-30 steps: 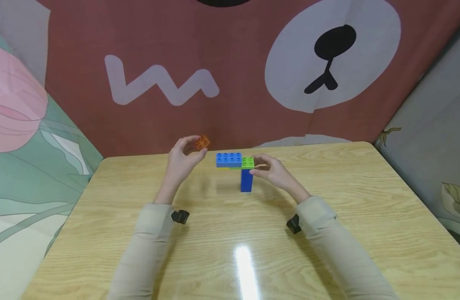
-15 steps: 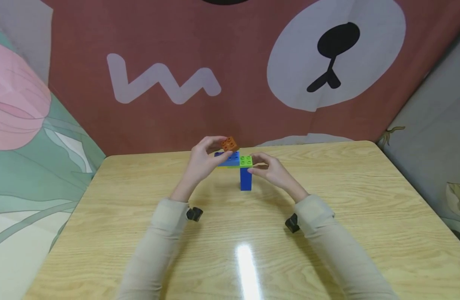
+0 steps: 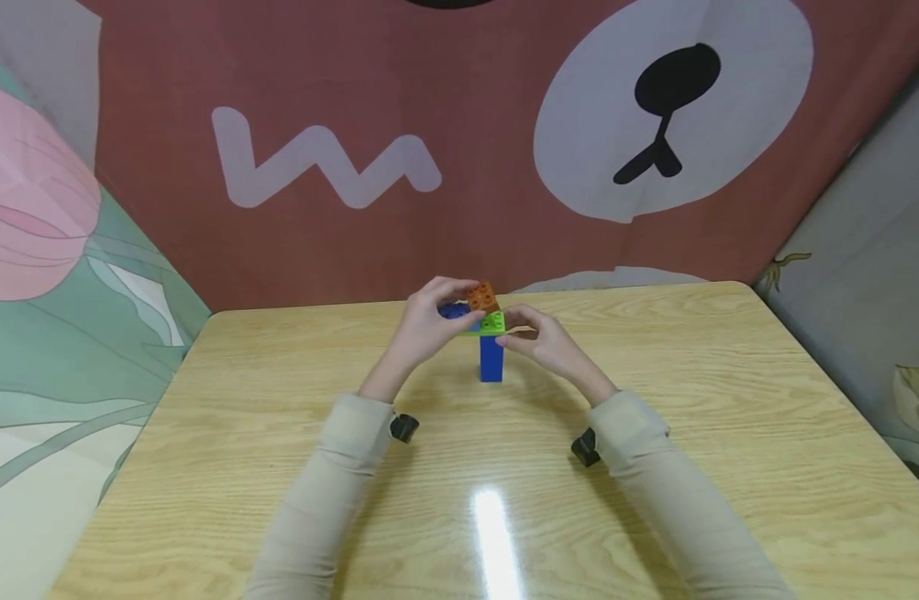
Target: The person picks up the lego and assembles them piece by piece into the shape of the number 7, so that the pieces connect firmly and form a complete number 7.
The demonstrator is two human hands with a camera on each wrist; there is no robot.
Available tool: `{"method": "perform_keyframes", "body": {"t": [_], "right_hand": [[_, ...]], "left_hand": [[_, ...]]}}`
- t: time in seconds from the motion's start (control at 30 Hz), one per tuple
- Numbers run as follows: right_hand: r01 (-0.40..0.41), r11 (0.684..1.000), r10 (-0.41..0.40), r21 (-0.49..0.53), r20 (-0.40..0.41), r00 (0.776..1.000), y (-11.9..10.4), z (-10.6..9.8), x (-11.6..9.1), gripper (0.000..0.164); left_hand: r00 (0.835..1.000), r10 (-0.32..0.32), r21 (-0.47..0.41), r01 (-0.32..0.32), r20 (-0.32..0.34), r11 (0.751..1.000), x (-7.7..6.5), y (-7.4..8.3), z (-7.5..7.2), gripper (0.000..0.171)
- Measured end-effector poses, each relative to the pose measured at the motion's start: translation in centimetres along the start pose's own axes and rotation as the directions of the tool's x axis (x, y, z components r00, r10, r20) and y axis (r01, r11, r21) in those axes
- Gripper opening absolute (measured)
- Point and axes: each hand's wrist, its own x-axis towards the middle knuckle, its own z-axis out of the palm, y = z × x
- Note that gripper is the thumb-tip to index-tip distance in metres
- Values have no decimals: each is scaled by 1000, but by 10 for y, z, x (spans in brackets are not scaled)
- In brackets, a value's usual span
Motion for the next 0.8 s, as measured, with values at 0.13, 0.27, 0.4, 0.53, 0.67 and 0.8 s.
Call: {"method": "perform_keyframes", "body": {"t": [0.13, 0.27, 0.4, 0.53, 0.67, 0.8], "right_hand": [[-4, 1000, 4, -2, -5, 1000, 1, 0, 0, 42], [-1, 1000, 0, -8, -13, 1000, 3, 0, 1, 43], [16, 1000, -16, 11, -35, 999, 2, 1, 1, 46], [85, 994, -78, 71, -97, 992, -4, 4, 1, 50], [207, 973, -188, 102, -169, 967, -15, 6, 2, 53], [249, 965, -231, 89, -173, 957, -23, 8, 3, 51]], "left_hand": [[1000, 20, 24, -21, 5, 999, 0, 1, 1, 42], [1000, 21, 41, -22, 11, 999, 0, 1, 1, 42], [1000, 22, 55, -23, 11, 998, 0, 0, 1, 43], [1000, 26, 71, -26, 4, 997, 0, 0, 2, 42], [1000, 31, 90, -31, 6, 995, 0, 1, 2, 40], [999, 34, 112, -35, 10, 993, 0, 3, 2, 40]]}}
